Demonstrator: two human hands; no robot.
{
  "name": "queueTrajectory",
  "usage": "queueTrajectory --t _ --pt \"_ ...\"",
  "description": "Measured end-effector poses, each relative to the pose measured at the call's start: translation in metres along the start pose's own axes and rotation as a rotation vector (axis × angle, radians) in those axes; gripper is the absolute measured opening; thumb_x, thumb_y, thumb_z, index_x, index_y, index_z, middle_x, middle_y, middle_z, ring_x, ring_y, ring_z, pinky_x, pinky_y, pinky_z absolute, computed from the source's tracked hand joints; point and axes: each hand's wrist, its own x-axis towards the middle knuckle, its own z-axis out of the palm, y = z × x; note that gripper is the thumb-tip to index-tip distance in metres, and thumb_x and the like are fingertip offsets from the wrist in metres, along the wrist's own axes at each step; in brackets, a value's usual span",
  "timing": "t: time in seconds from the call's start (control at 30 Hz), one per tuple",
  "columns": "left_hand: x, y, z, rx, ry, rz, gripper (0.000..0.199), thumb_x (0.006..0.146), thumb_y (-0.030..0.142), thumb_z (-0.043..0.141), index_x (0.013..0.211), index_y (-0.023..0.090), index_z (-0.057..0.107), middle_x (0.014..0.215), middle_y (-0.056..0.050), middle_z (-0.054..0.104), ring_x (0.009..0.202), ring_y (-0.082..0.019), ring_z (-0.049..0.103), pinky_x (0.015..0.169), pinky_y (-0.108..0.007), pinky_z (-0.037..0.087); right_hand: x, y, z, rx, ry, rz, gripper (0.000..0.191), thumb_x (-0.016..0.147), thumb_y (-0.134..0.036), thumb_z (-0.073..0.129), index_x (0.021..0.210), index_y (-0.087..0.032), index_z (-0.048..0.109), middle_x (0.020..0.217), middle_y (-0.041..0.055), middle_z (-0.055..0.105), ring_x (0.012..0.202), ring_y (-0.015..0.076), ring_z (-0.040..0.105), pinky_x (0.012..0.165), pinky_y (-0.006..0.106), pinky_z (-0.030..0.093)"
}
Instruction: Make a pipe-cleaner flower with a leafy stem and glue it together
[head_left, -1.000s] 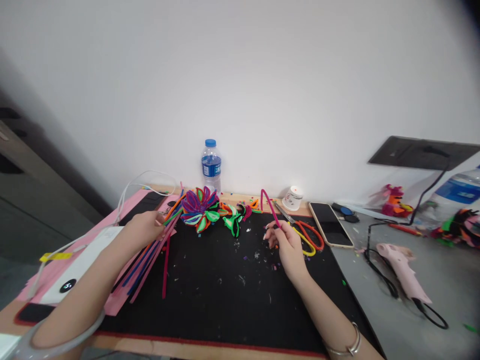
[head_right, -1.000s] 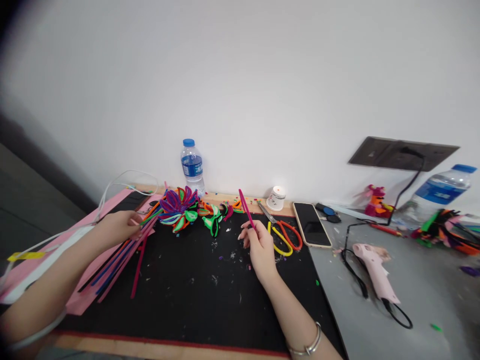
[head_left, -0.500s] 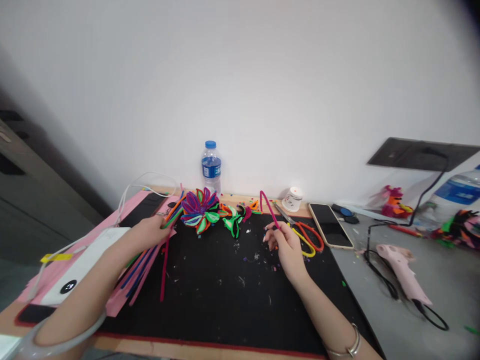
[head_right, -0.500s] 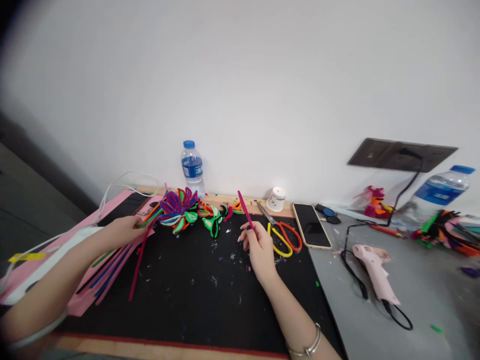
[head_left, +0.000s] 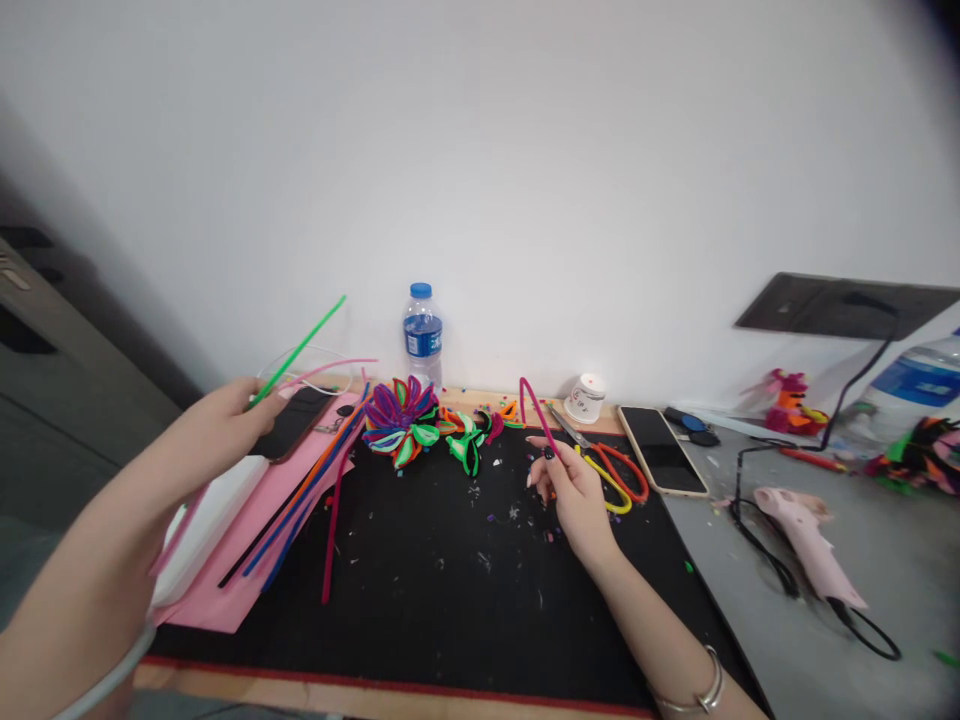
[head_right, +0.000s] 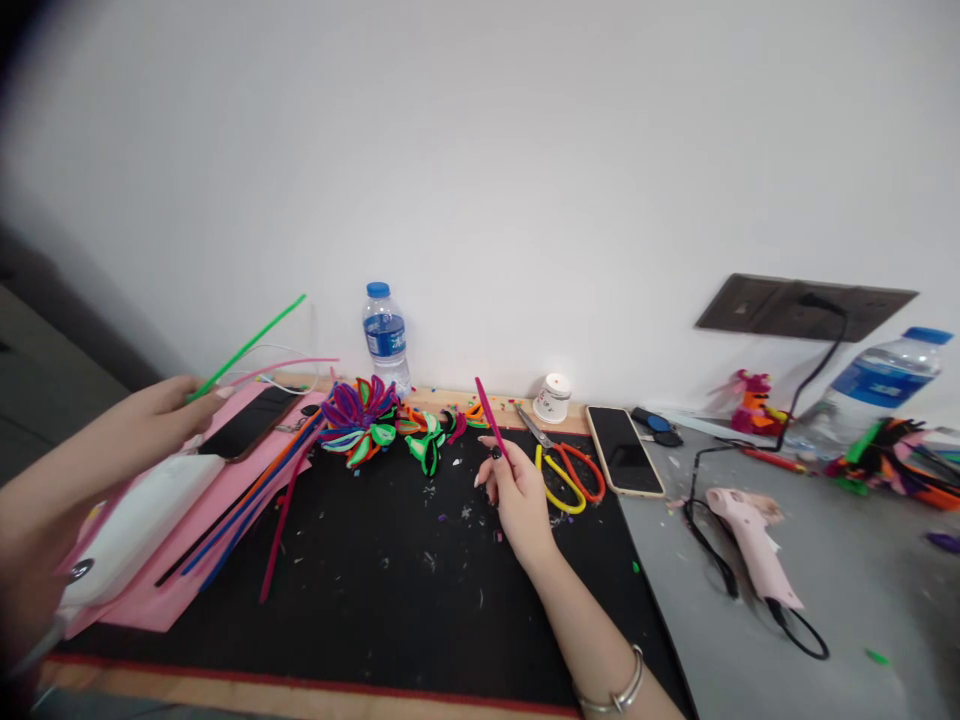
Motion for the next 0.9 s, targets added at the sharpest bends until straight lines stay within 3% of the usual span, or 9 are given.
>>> queueTrajectory --t 0.17,0.33,0.43,0.5,0.57,0.63,0.67,0.77,0.9 --pt "-0.018 0.026 0.007 -0.312 -0.247 0.008 0.041 0.073 0.053 0.049 0.052 0.021 0.037 0.047 0.004 0.029 0.046 -0.011 0.022 0.045 -0.024 0.020 -0.001 -0.007 -0.002 0.072 -0.208 0.105 0.034 0.085 -0.036 0.045 0.108 -0.015 0.058 0.047 -0.0045 0.047 0.039 0.0068 0.029 0.041 0.022 0.017" --pt "-0.024 0.042 0.025 -0.477 -0.397 -0.009 0.035 0.076 0.050 0.047 0.059 0.020 0.048 0.051 0.003 0.039 0.048 -0.011 0.033 0.048 -0.023 0.031 -0.006 -0.013 -0.006 0.146 -0.566 0.232 0.032 0.080 -0.035 0.052 0.089 -0.010 0.069 0.036 -0.0062 0.041 0.033 0.0035 0.024 0.040 0.022 0.015" --pt "-0.034 0.057 0.043 -0.492 -0.629 -0.004 0.031 0.078 0.046 0.046 0.067 0.019 0.056 0.073 -0.001 0.058 0.075 -0.017 0.052 0.064 -0.025 0.042 -0.008 -0.015 -0.008 0.146 -0.736 0.289 0.029 0.076 -0.033 0.058 0.082 -0.009 0.070 0.036 -0.0057 0.043 0.031 0.0029 0.029 0.038 0.020 0.016" --pt "-0.043 0.068 0.059 -0.511 -0.768 -0.016 0.030 0.079 0.044 0.045 0.079 0.019 0.061 0.095 -0.004 0.062 0.094 -0.020 0.053 0.074 -0.026 0.044 -0.008 -0.015 -0.008 0.141 -0.778 0.319 0.026 0.074 -0.032 0.060 0.081 -0.008 0.070 0.036 -0.0053 0.045 0.031 0.0031 0.032 0.036 0.019 0.018" --pt "-0.052 0.078 0.078 -0.541 -0.941 -0.025 0.033 0.081 0.044 0.042 0.081 0.017 0.060 0.096 -0.007 0.063 0.093 -0.020 0.057 0.075 -0.027 0.044 -0.007 -0.013 -0.007 0.136 -0.731 0.334 0.024 0.073 -0.030 0.061 0.079 -0.008 0.070 0.036 -0.0049 0.047 0.030 0.0028 0.032 0.035 0.018 0.018" --pt "-0.059 0.082 0.097 -0.561 -1.137 -0.071 0.036 0.081 0.049 0.037 0.079 0.016 0.053 0.077 -0.007 0.065 0.067 -0.017 0.061 0.060 -0.028 0.045 -0.004 -0.010 -0.007 0.155 -0.593 0.359 0.020 0.072 -0.029 0.063 0.074 -0.010 0.067 0.039 -0.0035 0.052 0.030 0.0027 0.033 0.034 0.017 0.019" --pt "-0.061 0.083 0.106 -0.573 -1.177 -0.083 0.037 0.081 0.051 0.035 0.077 0.017 0.049 0.064 -0.003 0.061 0.052 -0.014 0.056 0.051 -0.025 0.042 -0.002 -0.007 -0.007 0.183 -0.498 0.375 0.018 0.071 -0.028 0.065 0.071 -0.011 0.065 0.042 -0.0025 0.055 0.031 0.0029 0.035 0.034 0.016 0.021" --pt "-0.065 0.081 0.126 -0.574 -1.173 -0.115 0.034 0.079 0.052 0.041 0.073 0.019 0.042 0.047 0.009 0.035 0.036 -0.004 0.026 0.037 -0.016 0.026 0.004 0.001 -0.009 0.343 -0.246 0.412 0.017 0.065 -0.025 0.070 0.063 -0.014 0.057 0.054 0.0007 0.064 0.036 0.0043 0.044 0.037 0.016 0.031" --pt "-0.066 0.080 0.138 -0.629 -1.145 -0.222 0.038 0.077 0.058 0.039 0.077 0.020 0.041 0.053 0.009 0.028 0.040 -0.004 0.017 0.038 -0.016 0.009 0.010 0.005 -0.013 0.595 -0.088 0.426 0.018 0.062 -0.021 0.073 0.063 -0.014 0.056 0.058 0.0000 0.064 0.043 0.0038 0.048 0.043 0.015 0.038"
